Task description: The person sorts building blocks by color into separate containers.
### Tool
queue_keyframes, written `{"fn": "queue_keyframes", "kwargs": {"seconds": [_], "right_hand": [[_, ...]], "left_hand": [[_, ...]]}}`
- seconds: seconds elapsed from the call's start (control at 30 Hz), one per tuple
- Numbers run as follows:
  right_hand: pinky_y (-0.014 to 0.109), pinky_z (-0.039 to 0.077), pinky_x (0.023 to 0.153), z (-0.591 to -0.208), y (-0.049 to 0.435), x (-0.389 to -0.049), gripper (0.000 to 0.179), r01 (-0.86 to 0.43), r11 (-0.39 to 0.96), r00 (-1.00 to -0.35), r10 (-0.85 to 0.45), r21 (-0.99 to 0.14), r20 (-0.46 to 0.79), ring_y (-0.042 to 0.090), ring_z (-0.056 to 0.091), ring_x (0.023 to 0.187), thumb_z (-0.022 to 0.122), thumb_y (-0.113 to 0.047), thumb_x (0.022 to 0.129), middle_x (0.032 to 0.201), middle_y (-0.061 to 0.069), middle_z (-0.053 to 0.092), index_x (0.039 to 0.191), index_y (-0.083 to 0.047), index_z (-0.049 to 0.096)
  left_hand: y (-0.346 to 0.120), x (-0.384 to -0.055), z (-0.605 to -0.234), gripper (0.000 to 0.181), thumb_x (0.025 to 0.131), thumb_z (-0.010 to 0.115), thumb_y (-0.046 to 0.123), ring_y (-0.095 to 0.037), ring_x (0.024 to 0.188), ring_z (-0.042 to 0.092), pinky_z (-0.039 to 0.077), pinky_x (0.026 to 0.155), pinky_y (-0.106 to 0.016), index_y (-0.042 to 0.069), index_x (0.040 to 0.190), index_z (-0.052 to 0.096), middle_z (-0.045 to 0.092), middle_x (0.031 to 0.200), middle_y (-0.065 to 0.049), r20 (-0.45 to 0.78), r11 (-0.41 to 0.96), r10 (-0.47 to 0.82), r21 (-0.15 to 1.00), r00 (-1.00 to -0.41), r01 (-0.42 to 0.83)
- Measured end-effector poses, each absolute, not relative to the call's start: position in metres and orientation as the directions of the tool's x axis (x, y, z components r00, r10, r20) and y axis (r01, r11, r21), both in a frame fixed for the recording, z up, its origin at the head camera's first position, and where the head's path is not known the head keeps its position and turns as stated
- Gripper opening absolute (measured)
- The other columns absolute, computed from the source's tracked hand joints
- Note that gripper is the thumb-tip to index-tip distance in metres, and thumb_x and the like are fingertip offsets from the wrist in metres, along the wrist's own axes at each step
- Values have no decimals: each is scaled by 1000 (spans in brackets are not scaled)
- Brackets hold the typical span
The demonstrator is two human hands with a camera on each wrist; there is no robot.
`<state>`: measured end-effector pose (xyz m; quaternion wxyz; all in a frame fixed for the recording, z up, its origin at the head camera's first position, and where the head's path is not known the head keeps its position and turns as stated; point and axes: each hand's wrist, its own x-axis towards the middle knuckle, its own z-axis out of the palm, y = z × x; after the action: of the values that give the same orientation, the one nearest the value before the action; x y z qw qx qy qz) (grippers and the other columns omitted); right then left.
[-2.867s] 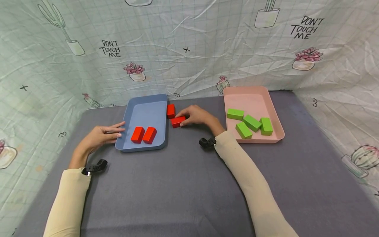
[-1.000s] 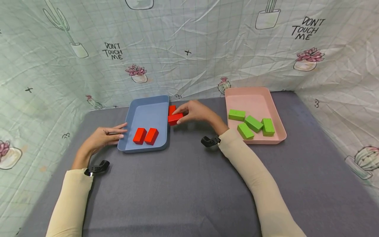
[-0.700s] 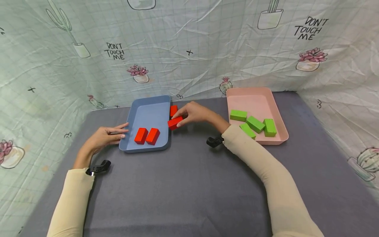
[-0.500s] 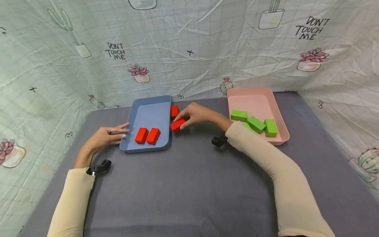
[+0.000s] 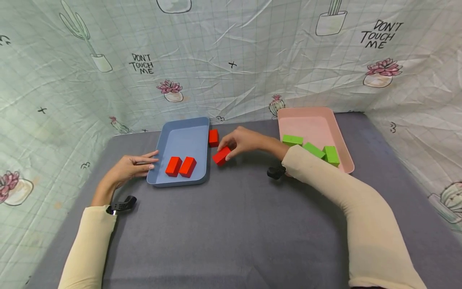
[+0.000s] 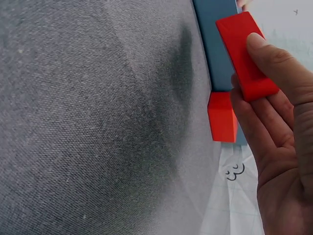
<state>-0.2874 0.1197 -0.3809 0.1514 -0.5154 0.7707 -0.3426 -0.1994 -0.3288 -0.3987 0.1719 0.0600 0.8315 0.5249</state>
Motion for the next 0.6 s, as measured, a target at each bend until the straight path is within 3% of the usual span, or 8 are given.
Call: {"fn": "queue_keyframes", "kwargs": {"seconds": [0.6], "right_hand": [[29,59,89,-376,119,-282,39,-728,165,-377,-907,-665,189,16,72,101,85,-23,85,115,6,75,121,-9,75]], "left_hand": [[-328,-199,-398,48,92,77,13,-5,125,58,58,89,-30,-2,135,64,39,161,-6,-217,451,283,890,-934,-70]]}}
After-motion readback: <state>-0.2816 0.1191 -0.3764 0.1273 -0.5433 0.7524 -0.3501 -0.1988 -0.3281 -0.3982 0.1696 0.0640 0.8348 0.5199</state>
